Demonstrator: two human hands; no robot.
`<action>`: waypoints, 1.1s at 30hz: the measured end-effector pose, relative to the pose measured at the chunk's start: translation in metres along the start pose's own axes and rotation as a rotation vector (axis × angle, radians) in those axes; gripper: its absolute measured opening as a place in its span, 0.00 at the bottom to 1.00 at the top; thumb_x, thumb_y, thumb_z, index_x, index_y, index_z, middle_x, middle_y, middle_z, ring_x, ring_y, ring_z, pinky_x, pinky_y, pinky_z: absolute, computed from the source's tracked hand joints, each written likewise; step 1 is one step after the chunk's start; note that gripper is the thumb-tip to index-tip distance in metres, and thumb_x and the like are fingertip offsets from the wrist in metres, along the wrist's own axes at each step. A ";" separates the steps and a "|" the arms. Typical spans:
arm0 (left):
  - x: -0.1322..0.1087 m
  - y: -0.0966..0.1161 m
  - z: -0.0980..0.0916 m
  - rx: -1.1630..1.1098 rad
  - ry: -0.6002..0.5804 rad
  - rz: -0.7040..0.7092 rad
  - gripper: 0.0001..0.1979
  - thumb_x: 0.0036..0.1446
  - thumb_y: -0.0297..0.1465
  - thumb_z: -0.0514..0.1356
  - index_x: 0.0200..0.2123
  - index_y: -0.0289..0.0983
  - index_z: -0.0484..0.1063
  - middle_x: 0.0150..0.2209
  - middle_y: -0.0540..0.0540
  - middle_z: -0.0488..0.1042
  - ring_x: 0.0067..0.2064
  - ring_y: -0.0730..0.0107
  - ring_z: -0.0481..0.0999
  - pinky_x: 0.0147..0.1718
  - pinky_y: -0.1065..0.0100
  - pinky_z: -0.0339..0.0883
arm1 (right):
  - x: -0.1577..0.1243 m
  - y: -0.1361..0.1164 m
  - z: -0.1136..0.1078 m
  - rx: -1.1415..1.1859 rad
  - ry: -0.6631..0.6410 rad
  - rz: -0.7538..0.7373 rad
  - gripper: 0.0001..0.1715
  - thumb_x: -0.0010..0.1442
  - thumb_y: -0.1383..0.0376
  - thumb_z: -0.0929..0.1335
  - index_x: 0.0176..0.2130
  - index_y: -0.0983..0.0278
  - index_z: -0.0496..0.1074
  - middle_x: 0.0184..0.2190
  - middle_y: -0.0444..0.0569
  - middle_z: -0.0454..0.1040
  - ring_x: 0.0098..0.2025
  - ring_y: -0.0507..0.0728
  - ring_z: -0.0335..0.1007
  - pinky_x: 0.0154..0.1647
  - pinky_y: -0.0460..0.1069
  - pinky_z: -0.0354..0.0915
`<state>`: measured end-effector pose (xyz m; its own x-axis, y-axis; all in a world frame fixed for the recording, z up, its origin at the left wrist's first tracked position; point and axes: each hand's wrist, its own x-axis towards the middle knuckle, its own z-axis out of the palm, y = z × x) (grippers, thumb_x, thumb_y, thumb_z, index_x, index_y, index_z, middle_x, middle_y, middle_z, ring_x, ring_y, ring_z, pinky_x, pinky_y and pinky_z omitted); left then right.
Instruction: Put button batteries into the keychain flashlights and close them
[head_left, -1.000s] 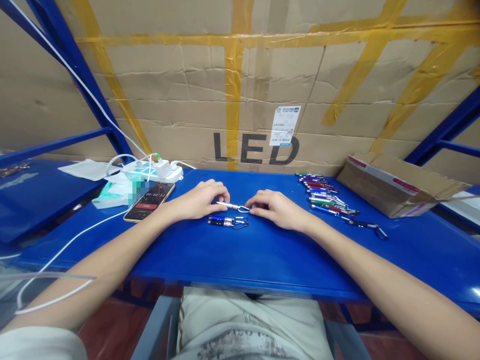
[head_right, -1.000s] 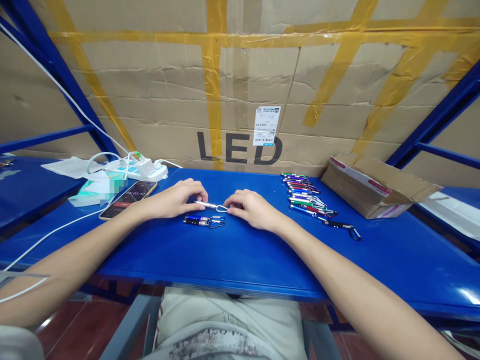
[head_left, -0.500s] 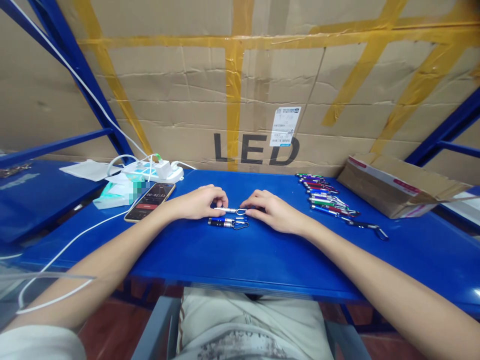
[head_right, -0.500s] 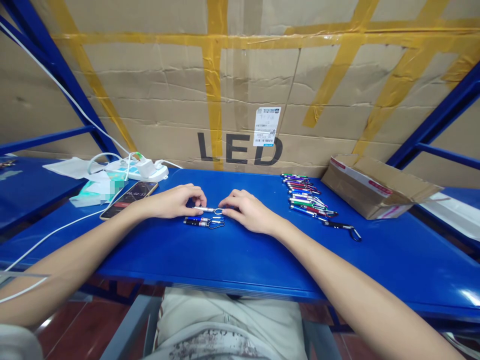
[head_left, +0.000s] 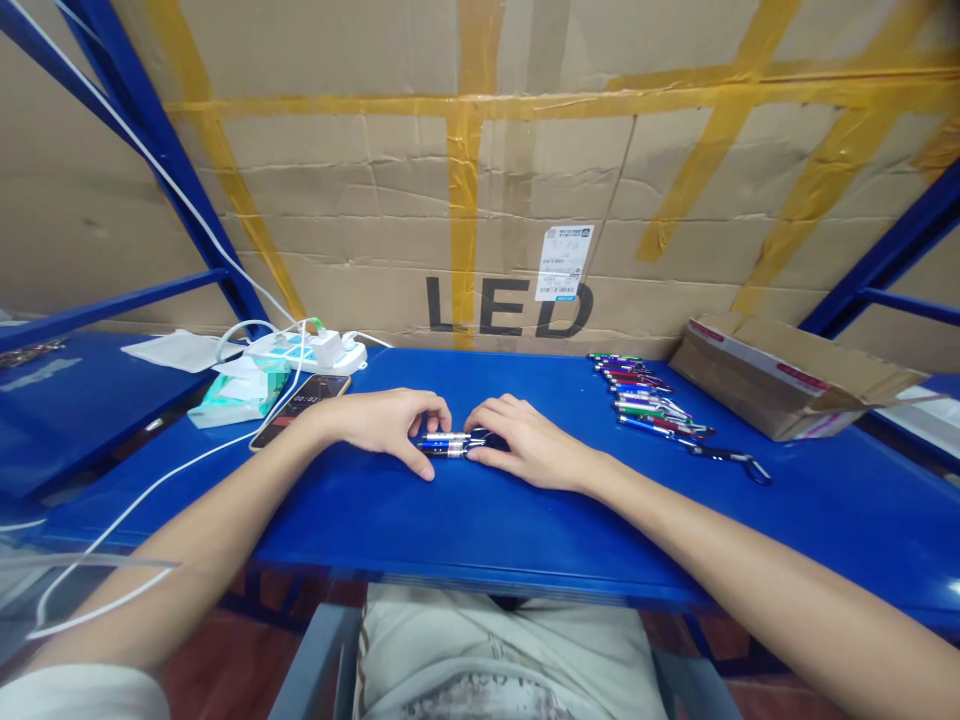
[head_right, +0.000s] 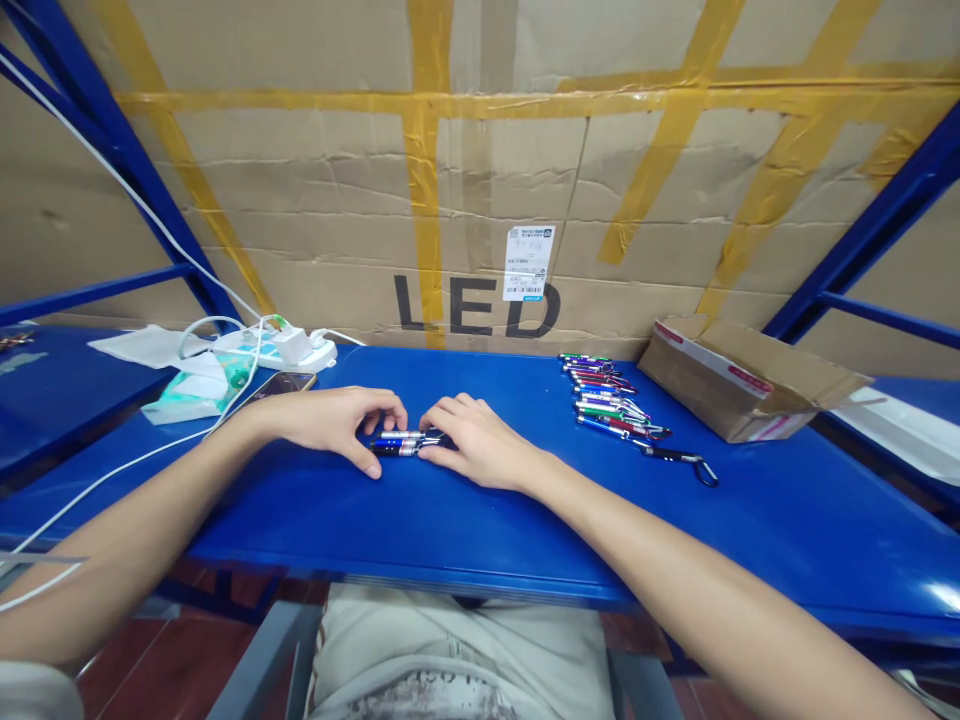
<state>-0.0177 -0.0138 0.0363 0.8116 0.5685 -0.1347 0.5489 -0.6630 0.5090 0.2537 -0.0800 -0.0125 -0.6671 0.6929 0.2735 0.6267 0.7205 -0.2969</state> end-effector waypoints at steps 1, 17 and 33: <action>-0.001 0.001 0.000 0.016 -0.003 -0.008 0.26 0.48 0.47 0.78 0.47 0.42 0.79 0.41 0.49 0.79 0.38 0.63 0.77 0.36 0.67 0.67 | 0.000 0.001 0.000 -0.006 0.002 0.001 0.16 0.78 0.53 0.67 0.56 0.59 0.75 0.54 0.55 0.78 0.53 0.64 0.69 0.55 0.59 0.65; 0.055 -0.012 0.041 -0.022 0.383 0.086 0.27 0.64 0.47 0.68 0.59 0.38 0.74 0.54 0.40 0.78 0.47 0.57 0.78 0.48 0.58 0.71 | -0.008 0.058 -0.016 -0.168 0.042 0.221 0.16 0.77 0.53 0.67 0.55 0.60 0.76 0.53 0.56 0.78 0.53 0.65 0.72 0.54 0.58 0.65; 0.041 -0.046 0.040 -0.017 0.476 -0.023 0.29 0.74 0.51 0.53 0.67 0.41 0.71 0.70 0.37 0.71 0.72 0.46 0.68 0.72 0.45 0.57 | -0.019 0.095 -0.029 -0.297 0.108 0.253 0.10 0.76 0.59 0.66 0.50 0.60 0.75 0.50 0.57 0.78 0.52 0.66 0.70 0.52 0.58 0.64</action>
<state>-0.0020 0.0205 -0.0268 0.6149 0.7458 0.2565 0.5590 -0.6416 0.5253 0.3378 -0.0240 -0.0197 -0.4408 0.8368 0.3249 0.8654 0.4923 -0.0938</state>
